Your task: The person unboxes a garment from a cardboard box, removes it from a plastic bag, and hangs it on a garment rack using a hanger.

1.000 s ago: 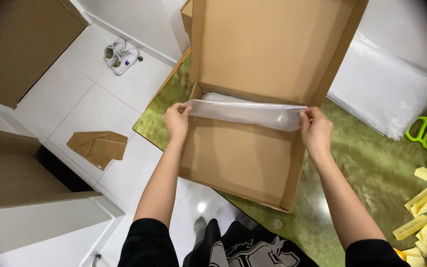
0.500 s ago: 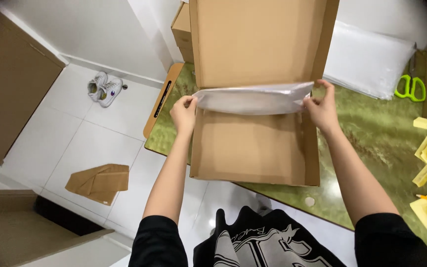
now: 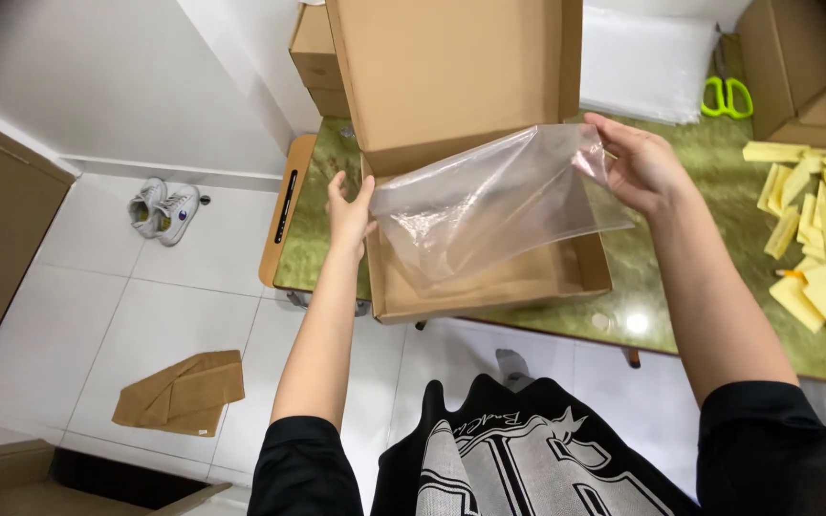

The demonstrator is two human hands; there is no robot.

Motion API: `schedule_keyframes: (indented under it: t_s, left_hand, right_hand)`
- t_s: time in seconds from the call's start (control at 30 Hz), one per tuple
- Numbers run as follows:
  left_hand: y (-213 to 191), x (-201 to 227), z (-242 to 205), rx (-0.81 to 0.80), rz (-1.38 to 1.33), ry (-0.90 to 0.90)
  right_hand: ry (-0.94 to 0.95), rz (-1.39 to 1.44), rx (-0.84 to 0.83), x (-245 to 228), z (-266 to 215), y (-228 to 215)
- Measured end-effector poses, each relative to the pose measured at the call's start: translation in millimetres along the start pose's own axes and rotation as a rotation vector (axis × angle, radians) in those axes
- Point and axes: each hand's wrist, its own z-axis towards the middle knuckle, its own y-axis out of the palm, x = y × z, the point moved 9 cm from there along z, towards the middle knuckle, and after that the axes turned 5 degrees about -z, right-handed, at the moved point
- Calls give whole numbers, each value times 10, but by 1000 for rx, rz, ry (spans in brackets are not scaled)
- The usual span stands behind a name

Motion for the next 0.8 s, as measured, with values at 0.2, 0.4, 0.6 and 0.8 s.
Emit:
schedule_keyframes:
  t_s: [0.2, 0.4, 0.6, 0.8]
  left_hand:
    - [-69, -630, -463, -194, -195, -449]
    - [-359, -886, -980, -376, 58, -436]
    - [-367, -1017, -1162, -273, 226, -43]
    - [-15, -1132, -1087, -349, 228, 228]
  right_hand:
    - [120, 152, -6, 287, -640, -258]
    - [109, 256, 109, 500, -1386, -381]
    - [122, -1, 65, 1064, -1914, -555]
    - [85, -406, 212, 1664, -2137, -882]
